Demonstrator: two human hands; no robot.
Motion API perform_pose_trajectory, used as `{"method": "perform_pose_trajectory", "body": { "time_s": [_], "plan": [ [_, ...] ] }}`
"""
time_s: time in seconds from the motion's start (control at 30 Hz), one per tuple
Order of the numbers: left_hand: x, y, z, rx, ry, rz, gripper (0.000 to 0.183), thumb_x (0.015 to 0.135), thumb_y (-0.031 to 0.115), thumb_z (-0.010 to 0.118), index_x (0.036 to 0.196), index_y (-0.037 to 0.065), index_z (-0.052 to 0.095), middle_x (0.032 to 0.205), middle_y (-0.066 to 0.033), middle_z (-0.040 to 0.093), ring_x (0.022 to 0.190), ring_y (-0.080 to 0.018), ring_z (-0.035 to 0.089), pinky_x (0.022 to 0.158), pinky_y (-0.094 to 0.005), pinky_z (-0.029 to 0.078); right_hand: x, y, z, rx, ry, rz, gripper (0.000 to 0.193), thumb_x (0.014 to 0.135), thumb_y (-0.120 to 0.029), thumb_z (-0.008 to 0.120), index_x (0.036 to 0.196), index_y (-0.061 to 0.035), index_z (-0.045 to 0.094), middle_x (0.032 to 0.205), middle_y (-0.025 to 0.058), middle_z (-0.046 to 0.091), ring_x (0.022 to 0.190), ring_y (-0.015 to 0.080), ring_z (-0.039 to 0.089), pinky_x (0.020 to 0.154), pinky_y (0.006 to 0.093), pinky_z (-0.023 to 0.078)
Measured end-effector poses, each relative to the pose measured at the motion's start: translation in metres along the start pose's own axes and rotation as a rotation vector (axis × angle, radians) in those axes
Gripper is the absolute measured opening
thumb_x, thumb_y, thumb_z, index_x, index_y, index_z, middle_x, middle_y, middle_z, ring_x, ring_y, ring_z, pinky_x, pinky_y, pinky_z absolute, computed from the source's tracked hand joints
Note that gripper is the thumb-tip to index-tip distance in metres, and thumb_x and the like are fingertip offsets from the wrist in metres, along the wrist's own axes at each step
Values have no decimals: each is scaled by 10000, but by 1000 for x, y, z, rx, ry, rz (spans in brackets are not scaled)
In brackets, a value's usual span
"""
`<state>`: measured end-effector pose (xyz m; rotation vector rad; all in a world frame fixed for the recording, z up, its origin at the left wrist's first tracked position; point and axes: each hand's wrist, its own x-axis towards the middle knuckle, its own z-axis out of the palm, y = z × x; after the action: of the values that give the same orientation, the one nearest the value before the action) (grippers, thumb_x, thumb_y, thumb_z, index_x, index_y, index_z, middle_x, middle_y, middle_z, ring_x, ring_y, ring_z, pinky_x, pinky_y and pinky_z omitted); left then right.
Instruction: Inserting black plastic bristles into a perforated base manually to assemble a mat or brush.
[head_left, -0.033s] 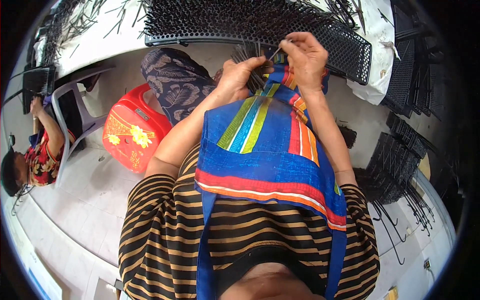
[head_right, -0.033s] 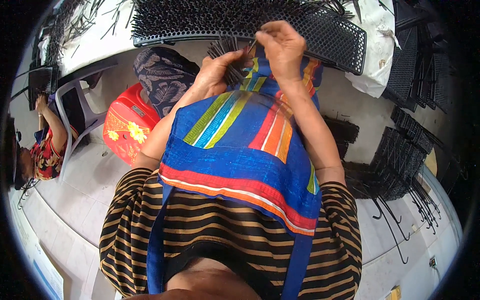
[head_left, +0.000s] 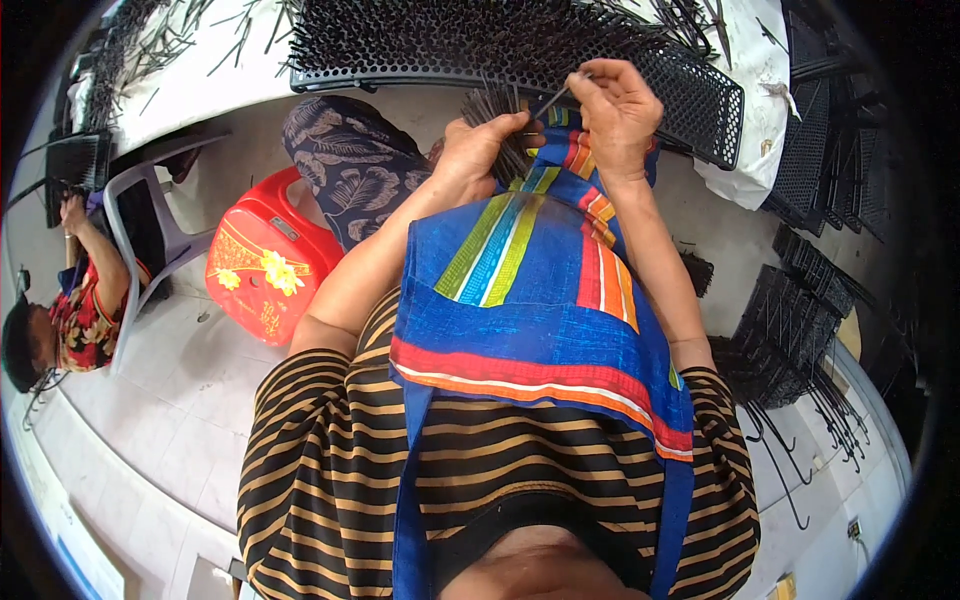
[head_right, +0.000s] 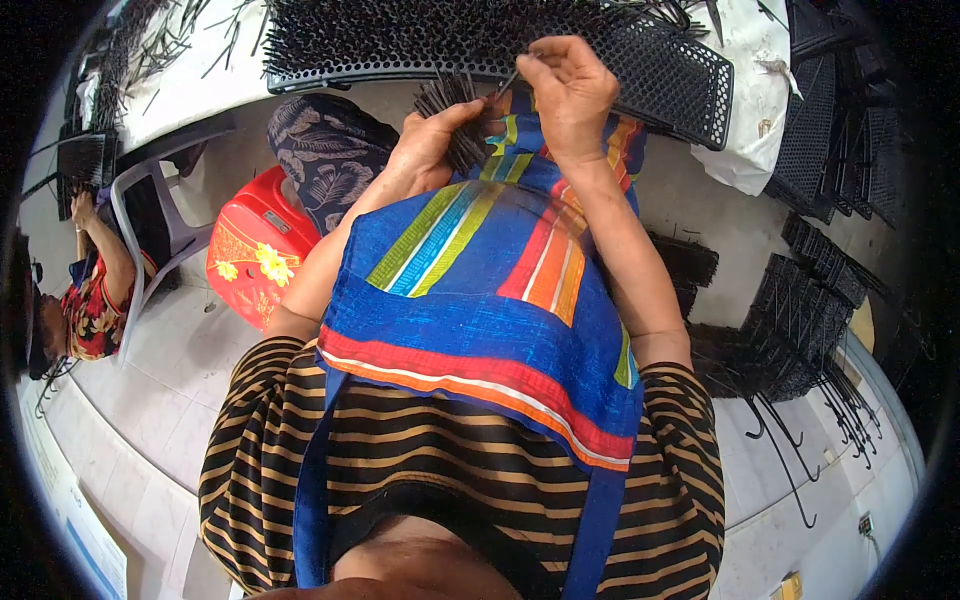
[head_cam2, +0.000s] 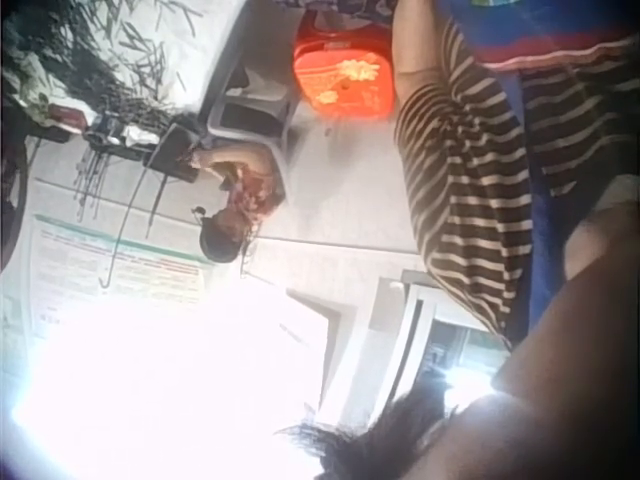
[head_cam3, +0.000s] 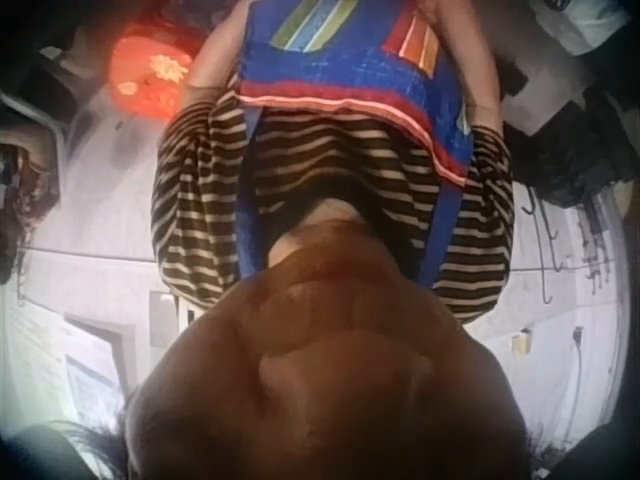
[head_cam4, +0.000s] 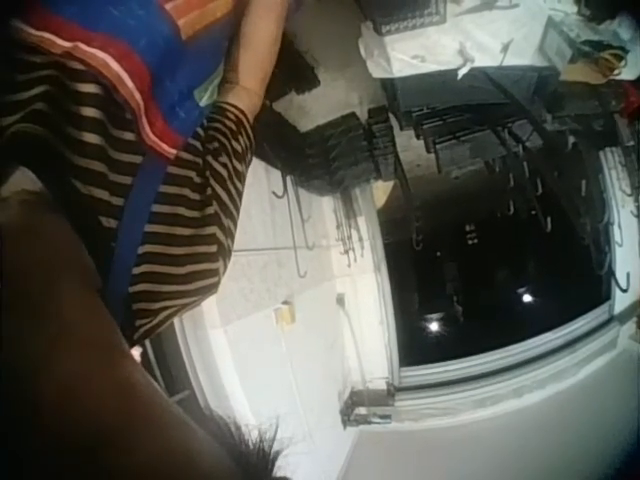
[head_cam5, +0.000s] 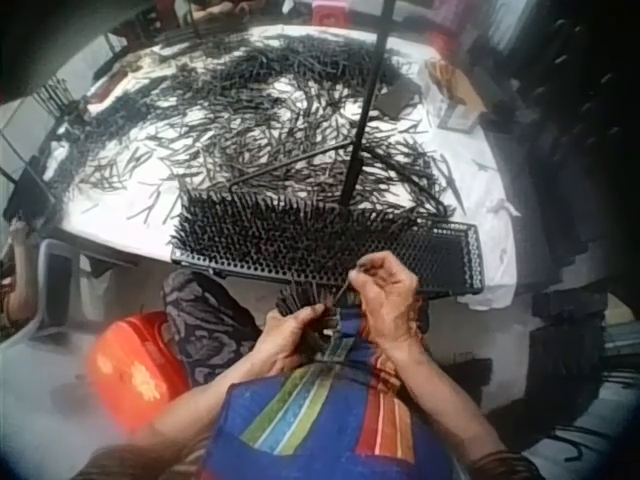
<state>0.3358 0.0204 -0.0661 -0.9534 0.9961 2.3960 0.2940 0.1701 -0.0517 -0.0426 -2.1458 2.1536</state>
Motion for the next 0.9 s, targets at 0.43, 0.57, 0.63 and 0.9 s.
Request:
{"method": "perform_pose_trajectory", "body": {
  "time_s": [0.43, 0.57, 0.63, 0.9],
  "plan": [
    [-1, 4, -1, 72, -15, -15, 84, 805, -57, 616, 876, -101, 621, 788, -205, 674, 627, -258, 672, 553, -325, 571, 19, -1, 15, -434, 58, -432, 116, 778, -15, 724, 884, -34, 681, 703, 19, 668, 579, 46, 577, 517, 203, 455],
    [2, 1, -6, 102, -50, -43, 159, 827, -8, 633, 979, -55, 639, 850, -141, 679, 700, -210, 670, 640, -309, 579, 16, -1, 16, -438, 62, -502, 125, 778, 8, 715, 897, -24, 691, 689, 4, 656, 572, 10, 527, 517, 174, 426],
    [2, 0, -6, 113, -44, -46, 158, 826, -9, 633, 978, -55, 637, 851, -138, 677, 702, -209, 669, 645, -305, 577, 18, 5, 13, -508, 30, -537, 118, 763, -19, 716, 876, -43, 691, 739, 39, 665, 614, 103, 597, 541, 229, 470],
    [-3, 3, 0, -27, -161, -45, 130, 801, -70, 625, 931, -74, 628, 813, -184, 669, 665, -251, 669, 596, -323, 580, -7, -12, 12, -683, -114, -385, 164, 741, -82, 712, 901, -53, 691, 877, 98, 661, 643, 228, 663, 571, 305, 522]
  ]
}}
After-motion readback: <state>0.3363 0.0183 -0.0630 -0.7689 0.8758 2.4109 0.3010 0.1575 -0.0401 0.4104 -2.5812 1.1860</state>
